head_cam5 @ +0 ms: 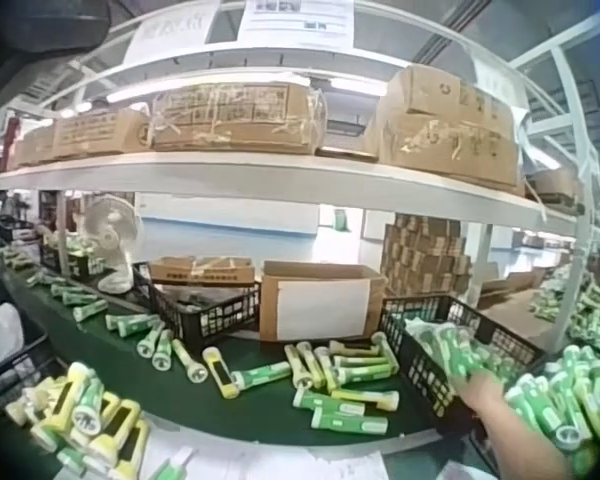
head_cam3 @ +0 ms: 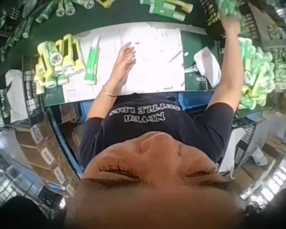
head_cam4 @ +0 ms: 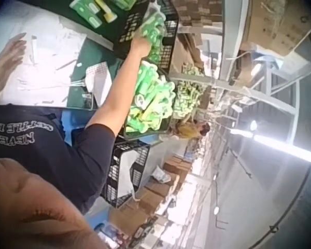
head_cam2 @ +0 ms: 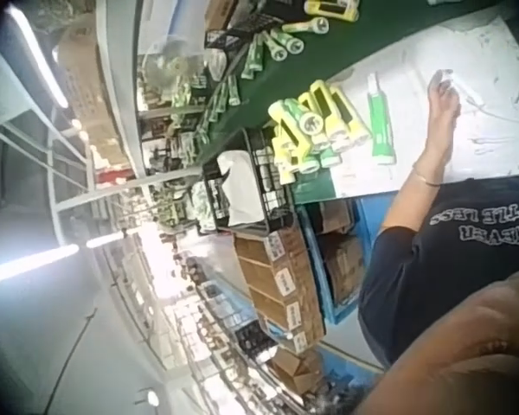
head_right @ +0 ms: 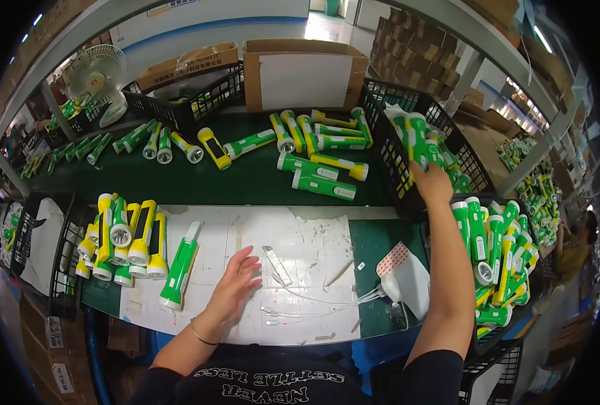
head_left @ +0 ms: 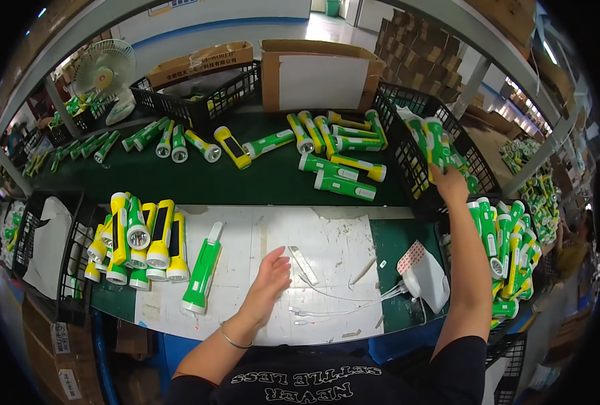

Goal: Assembling and testing handheld flashlights on a factory production line.

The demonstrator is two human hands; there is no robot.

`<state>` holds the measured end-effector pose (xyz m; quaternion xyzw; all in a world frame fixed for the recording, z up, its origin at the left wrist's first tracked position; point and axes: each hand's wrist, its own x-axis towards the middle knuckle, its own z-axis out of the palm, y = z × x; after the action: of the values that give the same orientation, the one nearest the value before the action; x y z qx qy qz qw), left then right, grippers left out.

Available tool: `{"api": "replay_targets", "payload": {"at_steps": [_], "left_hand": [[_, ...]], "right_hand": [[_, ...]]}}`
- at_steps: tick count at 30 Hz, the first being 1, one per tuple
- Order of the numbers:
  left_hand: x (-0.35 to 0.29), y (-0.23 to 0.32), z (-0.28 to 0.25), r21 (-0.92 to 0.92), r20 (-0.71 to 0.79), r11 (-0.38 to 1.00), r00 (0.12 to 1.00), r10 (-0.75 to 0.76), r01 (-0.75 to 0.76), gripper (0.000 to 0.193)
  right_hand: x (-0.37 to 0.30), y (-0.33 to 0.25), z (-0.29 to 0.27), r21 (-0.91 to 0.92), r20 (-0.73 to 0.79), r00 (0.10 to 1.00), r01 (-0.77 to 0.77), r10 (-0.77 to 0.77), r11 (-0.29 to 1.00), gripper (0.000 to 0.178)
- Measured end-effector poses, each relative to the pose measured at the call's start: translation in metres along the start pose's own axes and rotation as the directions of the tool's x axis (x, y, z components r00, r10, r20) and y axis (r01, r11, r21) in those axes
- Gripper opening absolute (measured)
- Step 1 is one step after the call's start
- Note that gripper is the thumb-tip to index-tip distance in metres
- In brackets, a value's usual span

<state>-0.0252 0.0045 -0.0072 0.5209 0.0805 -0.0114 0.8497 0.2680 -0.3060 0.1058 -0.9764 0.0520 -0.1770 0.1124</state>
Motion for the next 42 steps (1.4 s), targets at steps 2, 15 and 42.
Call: {"api": "replay_targets", "payload": {"at_steps": [2,15,42], "left_hand": [[0.005,-0.001,0.000,-0.044,0.026,0.999,1.000,-0.009,0.010,0.053],[0.028,0.018,-0.015,-0.132,-0.118,0.987,0.987,-0.111,0.095,0.049],[0.045,-0.021,0.026,-0.547,0.030,0.819,0.982,-0.187,0.173,0.044]], "right_hand": [[0.041,0.036,0.003,-0.250,0.122,0.990,-0.043,0.075,0.967,0.066],[0.149,0.010,0.090,-0.393,0.172,0.939,-0.212,0.298,0.895,0.110],[-0.216,-0.099,0.009,0.608,0.627,0.392,0.295,-0.674,0.737,0.066]]}}
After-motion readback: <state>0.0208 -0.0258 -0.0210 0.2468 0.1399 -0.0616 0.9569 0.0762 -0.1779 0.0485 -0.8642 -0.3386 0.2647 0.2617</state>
